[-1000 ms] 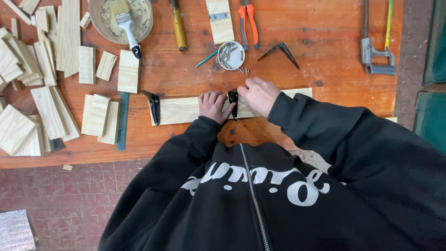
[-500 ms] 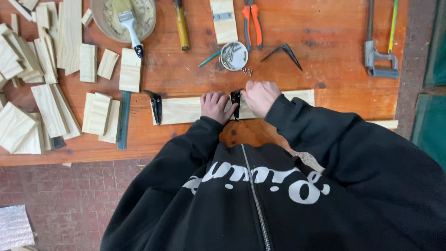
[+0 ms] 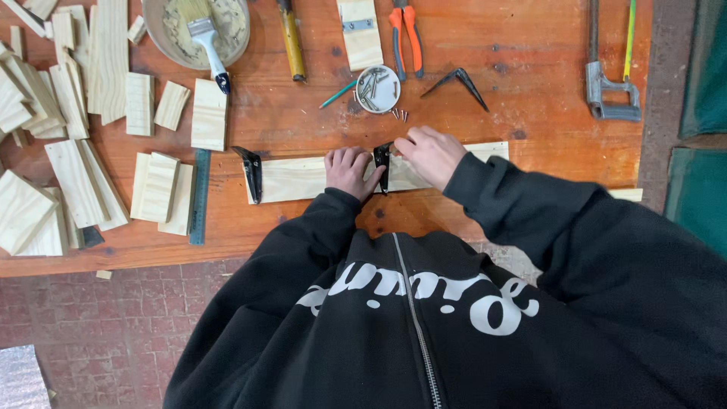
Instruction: The person attaches black metal corner brackets to a long wooden plank using a screwdriver. They position each bracket, insert screws, and tighten them one by one. The workspace contains various tools and wood pieces.
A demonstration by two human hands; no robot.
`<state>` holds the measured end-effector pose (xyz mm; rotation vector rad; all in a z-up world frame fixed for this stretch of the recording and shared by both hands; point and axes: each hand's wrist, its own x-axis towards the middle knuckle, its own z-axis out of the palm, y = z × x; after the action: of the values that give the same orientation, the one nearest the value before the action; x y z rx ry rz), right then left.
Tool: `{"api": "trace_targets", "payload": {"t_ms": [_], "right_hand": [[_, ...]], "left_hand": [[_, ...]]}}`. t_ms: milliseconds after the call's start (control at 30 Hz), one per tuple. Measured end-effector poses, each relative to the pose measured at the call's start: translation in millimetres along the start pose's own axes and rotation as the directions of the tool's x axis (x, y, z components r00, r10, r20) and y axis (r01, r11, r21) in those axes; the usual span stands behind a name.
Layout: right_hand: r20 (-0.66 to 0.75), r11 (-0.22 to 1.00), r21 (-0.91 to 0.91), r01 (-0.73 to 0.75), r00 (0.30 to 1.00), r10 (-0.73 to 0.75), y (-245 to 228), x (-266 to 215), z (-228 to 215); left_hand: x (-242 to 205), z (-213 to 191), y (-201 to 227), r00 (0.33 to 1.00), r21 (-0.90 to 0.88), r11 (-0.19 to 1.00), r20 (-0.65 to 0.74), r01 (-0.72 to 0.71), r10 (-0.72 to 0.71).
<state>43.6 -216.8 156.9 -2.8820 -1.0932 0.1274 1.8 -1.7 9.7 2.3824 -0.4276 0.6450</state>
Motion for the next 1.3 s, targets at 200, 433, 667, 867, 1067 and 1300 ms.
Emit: {"api": "trace_targets", "payload": {"t_ms": [200, 433, 667, 867, 1067, 1300], "right_hand": [[0.046, 0.989, -0.125, 0.081, 0.996, -0.076, 28, 3, 41], [0.213, 0.994, 0.098, -0.051, 0.977, 0.029, 10, 24, 10], [0.272, 0.946, 0.094, -0.31, 0.922, 0.276, -7, 22, 13], [0.184, 0.904, 0.172, -0.393, 0.914, 0.362, 6, -6, -15], [0.048, 0.712, 0.568, -0.413, 0.88, 0.473, 5, -78, 20], [0.083, 0.538, 0.749, -0.387, 0.86, 0.503, -18, -132, 100]], "left_hand": [[5, -5, 3, 1.0, 0.002, 1.0, -0.007, -0.02, 0.02], [4, -2, 2, 1.0, 0.008, 1.0, -0.009, -0.004, 0.004], [-2, 2, 3, 1.0, 0.006, 1.0, -0.016, -0.003, 0.003], [-3, 2, -1, 1.0, 0.008, 1.0, -0.005, -0.005, 0.005], [-3, 9, -2, 1.0, 0.012, 1.0, -0.019, -0.009, 0.009], [-4, 8, -1, 1.0, 0.048, 0.999, 0.002, 0.012, -0.012]]}}
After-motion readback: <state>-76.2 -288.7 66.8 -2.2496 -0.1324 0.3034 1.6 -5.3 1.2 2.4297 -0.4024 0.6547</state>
